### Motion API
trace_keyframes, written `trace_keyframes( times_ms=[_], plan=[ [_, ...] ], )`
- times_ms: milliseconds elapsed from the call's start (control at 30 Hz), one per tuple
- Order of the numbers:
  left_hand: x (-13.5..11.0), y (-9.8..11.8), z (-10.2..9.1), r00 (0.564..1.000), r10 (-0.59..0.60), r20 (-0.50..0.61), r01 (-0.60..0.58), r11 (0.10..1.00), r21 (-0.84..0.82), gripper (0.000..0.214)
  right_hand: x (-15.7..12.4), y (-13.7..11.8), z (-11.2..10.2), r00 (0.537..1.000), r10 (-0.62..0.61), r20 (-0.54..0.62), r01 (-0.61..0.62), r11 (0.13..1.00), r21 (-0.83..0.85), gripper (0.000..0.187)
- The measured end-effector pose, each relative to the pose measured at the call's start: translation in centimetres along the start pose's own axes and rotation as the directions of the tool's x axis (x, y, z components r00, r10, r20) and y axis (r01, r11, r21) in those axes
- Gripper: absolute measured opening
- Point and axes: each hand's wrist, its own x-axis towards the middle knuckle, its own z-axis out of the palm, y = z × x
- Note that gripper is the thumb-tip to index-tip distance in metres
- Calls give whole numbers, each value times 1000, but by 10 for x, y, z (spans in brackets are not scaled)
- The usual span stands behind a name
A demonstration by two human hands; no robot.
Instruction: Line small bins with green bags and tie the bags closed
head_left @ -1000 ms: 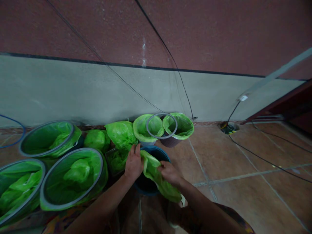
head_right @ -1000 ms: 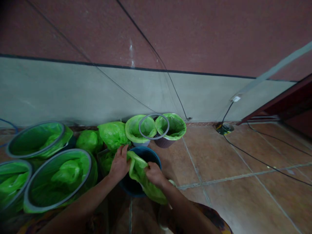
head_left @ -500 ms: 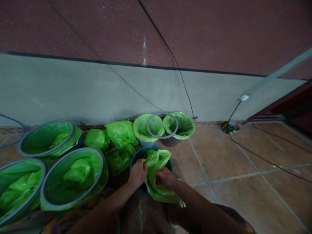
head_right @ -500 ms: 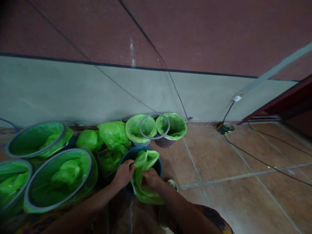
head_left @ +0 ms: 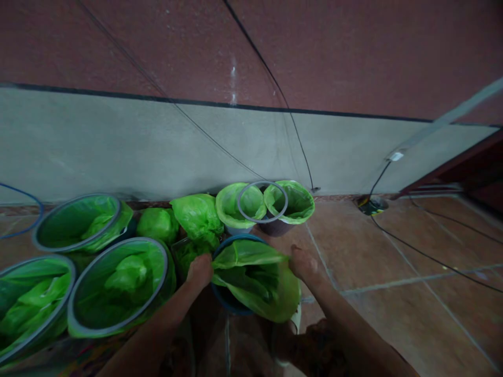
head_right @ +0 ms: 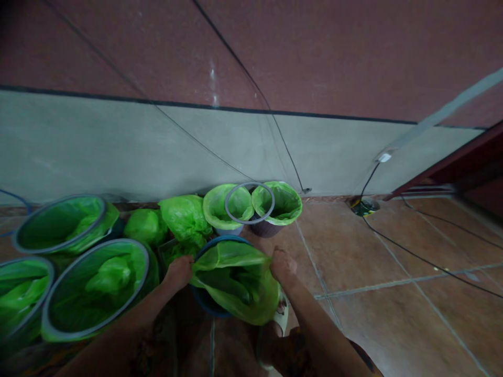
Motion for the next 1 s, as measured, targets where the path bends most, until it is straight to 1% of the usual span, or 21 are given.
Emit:
trace_keyframes(
  times_ms=[33, 67, 100, 167, 200, 233, 267, 300, 367, 433, 500, 533, 600, 667, 733, 767, 800, 900, 1000],
  plan=[
    [-1, 0, 0, 1000, 1, 5, -1, 1000, 7, 26, -3, -6, 2, 999, -28, -35, 26, 998, -62, 47],
    [-1, 1, 0, 1000, 5, 10, -5, 1000, 12, 27, -7, -13, 5, 993, -96, -66, 88, 989, -121, 51],
    [-1, 2, 1, 1000, 15, 13, -15, 1000, 14, 28, -11, -22, 9, 977, -197, -83, 181, 969, -168, 55],
    [-1, 2, 3, 999, 41, 7, -41, 999, 18, 29, -20, -39, 17, 909, -411, -74, 390, 899, -200, 59],
    [-1, 2, 5, 998, 60, -1, -60, 998, 22, 29, -24, -46, 20, 872, -485, -60, 467, 863, -193, 60],
    [0, 2, 7, 997, 78, -7, -78, 997, 28, 29, -26, -52, 23, 842, -538, -47, 522, 833, -182, 61],
    [0, 1, 10, 996, 92, -11, -91, 995, 35, 30, -27, -57, 24, 825, -564, -42, 551, 817, -170, 61],
    [1, 0, 13, 994, 105, -10, -104, 994, 44, 31, -27, -61, 24, 820, -570, -48, 557, 815, -161, 58],
    [1, -1, 17, 990, 137, 23, -138, 989, 57, 34, -24, -65, 22, 825, -562, -56, 550, 822, -152, 48],
    [-2, 1, 20, 982, 172, 77, -176, 983, 55, 37, -21, -67, 21, 827, -561, -41, 552, 823, -132, 37],
    [-7, 8, 21, 979, 187, 80, -192, 980, 52, 43, -20, -69, 22, 828, -561, -13, 558, 825, -91, 33],
    [-10, 12, 21, 982, 183, 50, -185, 981, 53, 47, -20, -71, 23, 830, -558, -1, 557, 828, -72, 31],
    [-16, 22, 22, 981, 188, -42, -187, 982, 39, 58, -23, -74, 27, 835, -550, 10, 550, 833, -54, 29],
    [-21, 31, 23, 970, 213, -116, -216, 976, -16, 67, -27, -77, 29, 834, -551, 15, 551, 832, -57, 28],
    [-22, 37, 26, 960, 231, -157, -246, 966, -83, 73, -29, -81, 31, 827, -562, 10, 561, 826, -53, 28],
    [-21, 38, 28, 956, 234, -175, -255, 961, -106, 70, -30, -82, 31, 824, -567, 6, 566, 823, -45, 28],
    [-19, 39, 29, 953, 233, -193, -259, 959, -119, 64, -30, -83, 30, 821, -571, 0, 571, 820, -33, 28],
    [-10, 33, 30, 958, 203, -203, -232, 964, -128, 32, -23, -81, 29, 821, -570, -30, 570, 820, 41, 25],
    [-1, 26, 26, 980, 122, -160, -145, 979, -142, 27, -10, -69, 27, 860, -508, -48, 509, 850, 138, 23]
  ],
)
